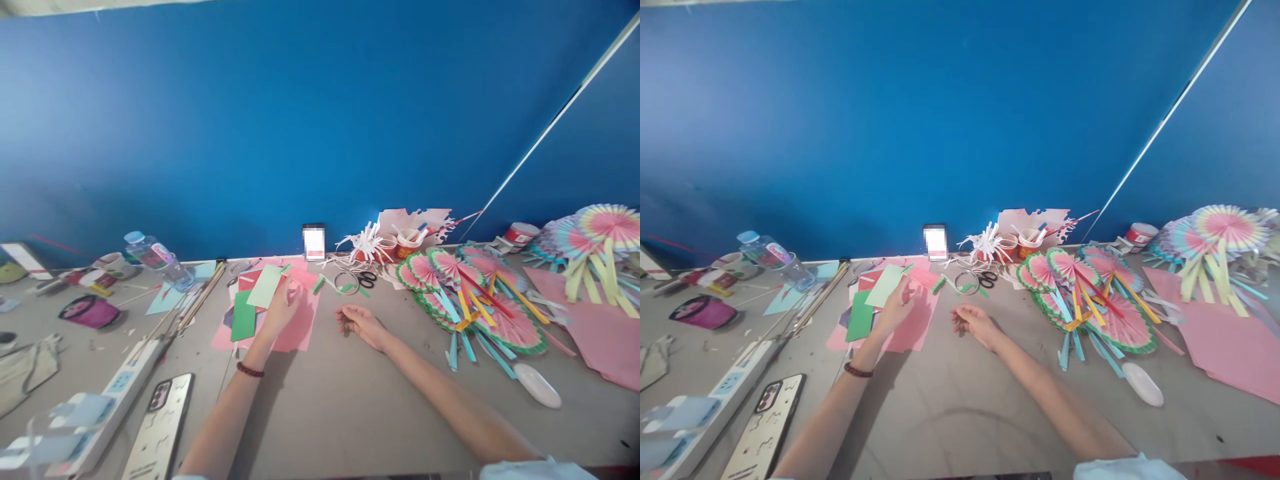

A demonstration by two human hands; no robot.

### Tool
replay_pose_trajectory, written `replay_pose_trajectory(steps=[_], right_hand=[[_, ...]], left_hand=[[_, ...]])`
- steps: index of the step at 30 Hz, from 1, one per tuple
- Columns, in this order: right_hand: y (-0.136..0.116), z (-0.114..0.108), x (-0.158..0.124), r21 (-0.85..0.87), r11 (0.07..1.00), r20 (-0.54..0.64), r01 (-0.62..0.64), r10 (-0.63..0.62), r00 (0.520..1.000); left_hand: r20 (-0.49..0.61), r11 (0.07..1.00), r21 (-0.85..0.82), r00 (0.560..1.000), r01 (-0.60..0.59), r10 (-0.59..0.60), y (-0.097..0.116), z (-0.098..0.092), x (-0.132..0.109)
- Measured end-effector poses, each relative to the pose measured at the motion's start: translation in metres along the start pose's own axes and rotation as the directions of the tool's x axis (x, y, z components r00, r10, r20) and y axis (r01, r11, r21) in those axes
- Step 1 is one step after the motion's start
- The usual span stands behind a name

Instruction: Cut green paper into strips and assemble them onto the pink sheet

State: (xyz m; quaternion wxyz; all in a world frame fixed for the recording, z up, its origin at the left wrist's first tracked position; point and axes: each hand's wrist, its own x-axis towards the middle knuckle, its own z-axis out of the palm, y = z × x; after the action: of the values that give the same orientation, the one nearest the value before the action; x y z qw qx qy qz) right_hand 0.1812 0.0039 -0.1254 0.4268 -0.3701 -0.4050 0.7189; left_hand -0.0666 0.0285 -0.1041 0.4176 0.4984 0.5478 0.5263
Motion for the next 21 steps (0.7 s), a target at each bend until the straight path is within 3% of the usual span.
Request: replay_pose_trajectory(steps=[2,5,10,12,14,17,21], right_hand=[[0.003,0.000,0.000,-0.078,0.997,0.001,-0.011,0.011,1.000],[0.008,0.006,-0.003,-0.327,0.944,0.016,0.049,-0.046,0.999],[0.009,0.027,-0.014,-0.700,0.610,0.262,0.370,-0.262,0.929],[0.008,0.037,-0.016,-0.775,0.478,0.330,0.412,-0.249,0.910],[0.008,0.047,-0.015,-0.849,0.368,0.329,0.379,-0.195,0.924],[0.013,0.058,-0.008,-0.917,0.237,0.297,0.320,-0.126,0.946],[0.023,0.063,0.002,-0.937,0.115,0.313,0.329,-0.133,0.940]], left_hand=[[0.006,0.972,0.192,0.990,-0.136,0.138,-0.010,-0.002,-0.009],[0.031,0.888,0.379,0.962,-0.261,0.270,-0.025,-0.004,-0.015],[0.201,0.637,0.636,0.891,-0.435,0.407,-0.035,-0.002,-0.014],[0.268,0.538,0.689,0.860,-0.486,0.434,-0.037,-0.001,-0.014],[0.301,0.481,0.705,0.834,-0.521,0.462,-0.038,-0.002,-0.014],[0.301,0.487,0.682,0.816,-0.546,0.493,-0.042,-0.003,-0.013],[0.291,0.550,0.645,0.836,-0.530,0.465,-0.045,-0.008,-0.010]])
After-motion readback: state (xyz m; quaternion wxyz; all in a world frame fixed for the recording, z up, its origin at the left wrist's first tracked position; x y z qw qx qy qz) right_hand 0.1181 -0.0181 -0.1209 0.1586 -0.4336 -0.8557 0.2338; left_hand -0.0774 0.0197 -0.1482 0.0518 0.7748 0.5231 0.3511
